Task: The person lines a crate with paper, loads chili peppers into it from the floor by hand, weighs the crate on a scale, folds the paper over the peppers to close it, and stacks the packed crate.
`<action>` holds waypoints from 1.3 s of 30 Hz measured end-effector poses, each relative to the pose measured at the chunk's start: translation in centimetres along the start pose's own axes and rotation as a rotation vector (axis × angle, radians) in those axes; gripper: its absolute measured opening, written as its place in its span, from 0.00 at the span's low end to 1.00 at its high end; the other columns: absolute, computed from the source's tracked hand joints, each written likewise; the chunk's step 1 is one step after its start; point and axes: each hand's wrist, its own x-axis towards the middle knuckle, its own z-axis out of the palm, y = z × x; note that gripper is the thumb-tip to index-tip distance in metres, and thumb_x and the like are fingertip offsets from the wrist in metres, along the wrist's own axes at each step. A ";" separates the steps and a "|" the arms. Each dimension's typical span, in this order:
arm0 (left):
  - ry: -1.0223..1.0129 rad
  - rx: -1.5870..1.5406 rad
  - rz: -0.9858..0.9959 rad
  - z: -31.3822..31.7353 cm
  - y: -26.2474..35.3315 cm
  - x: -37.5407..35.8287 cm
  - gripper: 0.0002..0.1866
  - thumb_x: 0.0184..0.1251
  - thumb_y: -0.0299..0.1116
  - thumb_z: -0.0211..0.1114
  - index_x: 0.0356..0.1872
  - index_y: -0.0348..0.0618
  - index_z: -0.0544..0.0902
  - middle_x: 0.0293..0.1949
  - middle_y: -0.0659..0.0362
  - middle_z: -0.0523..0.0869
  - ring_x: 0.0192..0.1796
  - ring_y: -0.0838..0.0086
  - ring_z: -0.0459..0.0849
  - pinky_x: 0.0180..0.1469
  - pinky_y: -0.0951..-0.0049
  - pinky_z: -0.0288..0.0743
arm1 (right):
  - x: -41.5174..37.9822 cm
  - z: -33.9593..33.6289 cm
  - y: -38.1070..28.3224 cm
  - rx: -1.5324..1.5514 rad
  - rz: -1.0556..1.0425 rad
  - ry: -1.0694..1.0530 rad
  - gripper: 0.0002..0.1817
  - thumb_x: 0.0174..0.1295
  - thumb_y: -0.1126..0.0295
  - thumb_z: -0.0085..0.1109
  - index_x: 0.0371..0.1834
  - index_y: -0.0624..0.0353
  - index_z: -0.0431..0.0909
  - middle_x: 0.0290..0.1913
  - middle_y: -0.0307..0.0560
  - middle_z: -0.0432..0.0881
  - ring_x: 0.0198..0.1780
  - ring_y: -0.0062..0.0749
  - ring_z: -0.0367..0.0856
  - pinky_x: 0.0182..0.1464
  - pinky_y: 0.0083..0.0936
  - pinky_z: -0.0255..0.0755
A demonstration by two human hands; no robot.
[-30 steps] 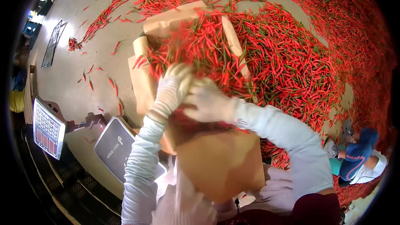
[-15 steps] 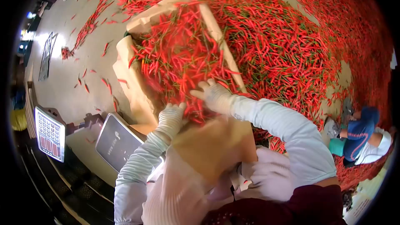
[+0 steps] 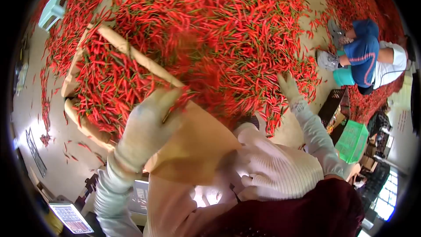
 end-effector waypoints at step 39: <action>0.084 -0.947 -1.048 12.4 -11.5 9.4 0.59 0.52 0.52 0.71 0.78 0.50 0.39 0.73 0.52 0.59 0.71 0.63 0.61 0.66 0.58 0.61 | -4.8 12.1 -15.2 1.506 0.180 -1.078 0.28 0.57 0.39 0.62 0.50 0.48 0.79 0.38 0.37 0.82 0.35 0.23 0.76 0.39 0.21 0.72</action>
